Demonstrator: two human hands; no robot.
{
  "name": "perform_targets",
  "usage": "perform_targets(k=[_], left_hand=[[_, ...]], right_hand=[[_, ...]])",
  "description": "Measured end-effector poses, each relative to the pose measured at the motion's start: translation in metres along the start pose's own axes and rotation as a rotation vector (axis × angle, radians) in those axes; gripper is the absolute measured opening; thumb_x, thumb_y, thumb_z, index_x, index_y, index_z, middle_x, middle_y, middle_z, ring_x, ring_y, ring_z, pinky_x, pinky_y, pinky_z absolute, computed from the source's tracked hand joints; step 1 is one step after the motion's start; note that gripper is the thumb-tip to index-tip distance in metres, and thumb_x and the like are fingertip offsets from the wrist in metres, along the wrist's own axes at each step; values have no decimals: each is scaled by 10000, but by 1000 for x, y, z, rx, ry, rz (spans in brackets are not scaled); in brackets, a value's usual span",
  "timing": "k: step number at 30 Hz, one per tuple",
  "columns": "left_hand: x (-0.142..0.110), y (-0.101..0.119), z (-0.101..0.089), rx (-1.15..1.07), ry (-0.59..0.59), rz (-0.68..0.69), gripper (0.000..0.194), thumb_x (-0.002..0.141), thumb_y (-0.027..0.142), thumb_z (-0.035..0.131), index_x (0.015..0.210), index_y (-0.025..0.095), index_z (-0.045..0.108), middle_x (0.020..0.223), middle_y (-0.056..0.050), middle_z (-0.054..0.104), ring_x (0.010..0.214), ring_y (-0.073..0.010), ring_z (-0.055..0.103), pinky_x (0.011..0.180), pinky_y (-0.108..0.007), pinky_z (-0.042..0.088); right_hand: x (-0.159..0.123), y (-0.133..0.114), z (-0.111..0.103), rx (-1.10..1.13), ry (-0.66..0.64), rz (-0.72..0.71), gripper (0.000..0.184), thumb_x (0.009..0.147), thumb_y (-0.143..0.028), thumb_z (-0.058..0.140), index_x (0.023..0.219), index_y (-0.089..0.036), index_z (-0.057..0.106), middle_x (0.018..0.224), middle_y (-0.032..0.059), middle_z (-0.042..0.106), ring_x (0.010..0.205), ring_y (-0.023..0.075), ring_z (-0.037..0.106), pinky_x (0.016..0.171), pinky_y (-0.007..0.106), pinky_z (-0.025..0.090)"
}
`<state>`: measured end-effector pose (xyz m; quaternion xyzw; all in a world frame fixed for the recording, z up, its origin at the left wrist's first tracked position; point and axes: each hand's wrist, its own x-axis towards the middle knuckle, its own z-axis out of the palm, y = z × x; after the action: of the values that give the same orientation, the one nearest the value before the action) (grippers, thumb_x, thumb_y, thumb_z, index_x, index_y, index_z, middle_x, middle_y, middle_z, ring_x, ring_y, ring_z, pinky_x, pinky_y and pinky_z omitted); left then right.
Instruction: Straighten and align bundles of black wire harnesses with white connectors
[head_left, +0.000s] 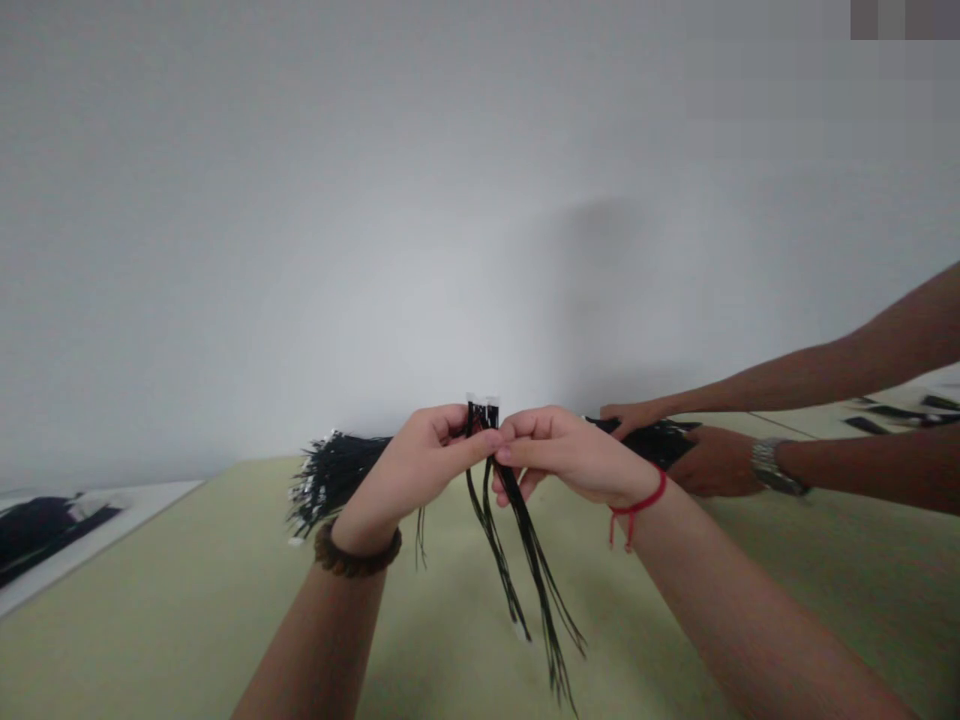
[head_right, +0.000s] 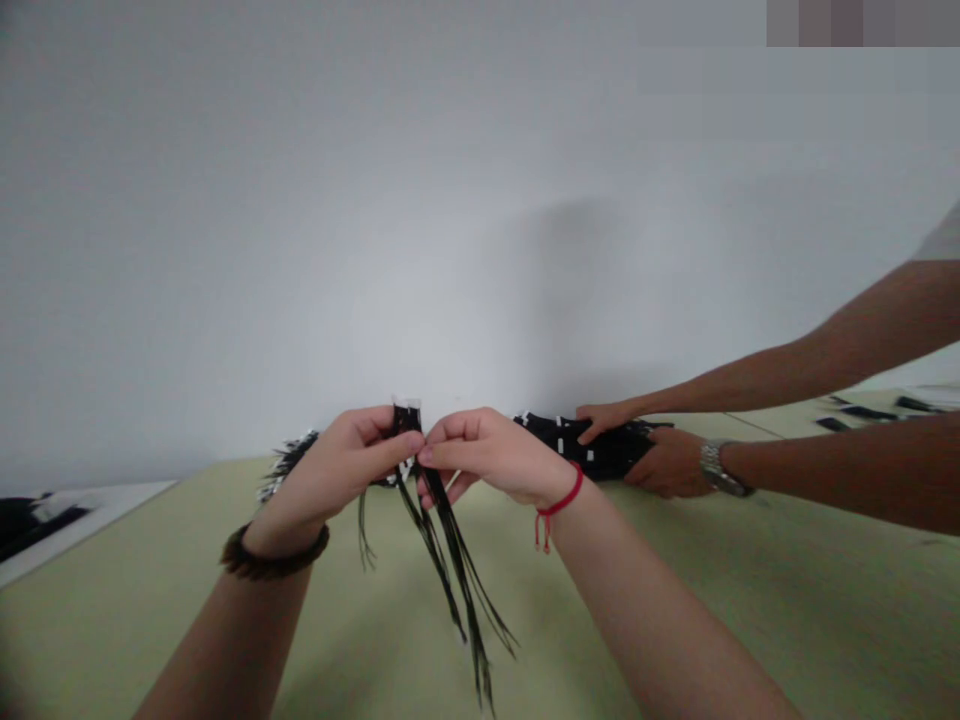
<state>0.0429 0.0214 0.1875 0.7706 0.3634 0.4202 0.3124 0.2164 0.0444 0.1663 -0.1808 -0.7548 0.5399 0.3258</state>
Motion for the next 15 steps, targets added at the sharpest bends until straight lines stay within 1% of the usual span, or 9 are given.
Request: perform_targets(k=[4,8,13,15], left_hand=[[0,2,-1,5,-12,14,160,774,271,570,697,137,611,626,22,569,573,-102,459,542,-218,344],[-1,2,0,6,-16,17,143,759,249,564,672,145,607,606,29,565,538,-94,437,504,-209,318],[-2,1,-1,-1,-79,11,131,740,223,554,655,149,622,601,19,579,513,-92,423,491,-212,308],[-3,0,-2,-2,-104,3,125,728,202,548,660,145,636,576,23,553,504,-88,407,483,-209,301]], right_hand=[[0,1,-2,-19,19,-3,222,890,-321,521,846,-109,569,748,5,596,660,108,593,583,249,497],[0,1,-4,-70,46,-18,200,877,-292,544,801,-109,570,742,-1,592,654,102,582,599,253,494],[-3,-2,-7,-136,62,-29,231,880,-305,538,758,-110,560,702,-12,576,615,91,564,584,244,483],[-6,-4,-9,-159,66,-30,236,884,-309,530,758,-111,554,698,-14,569,584,82,546,552,227,471]])
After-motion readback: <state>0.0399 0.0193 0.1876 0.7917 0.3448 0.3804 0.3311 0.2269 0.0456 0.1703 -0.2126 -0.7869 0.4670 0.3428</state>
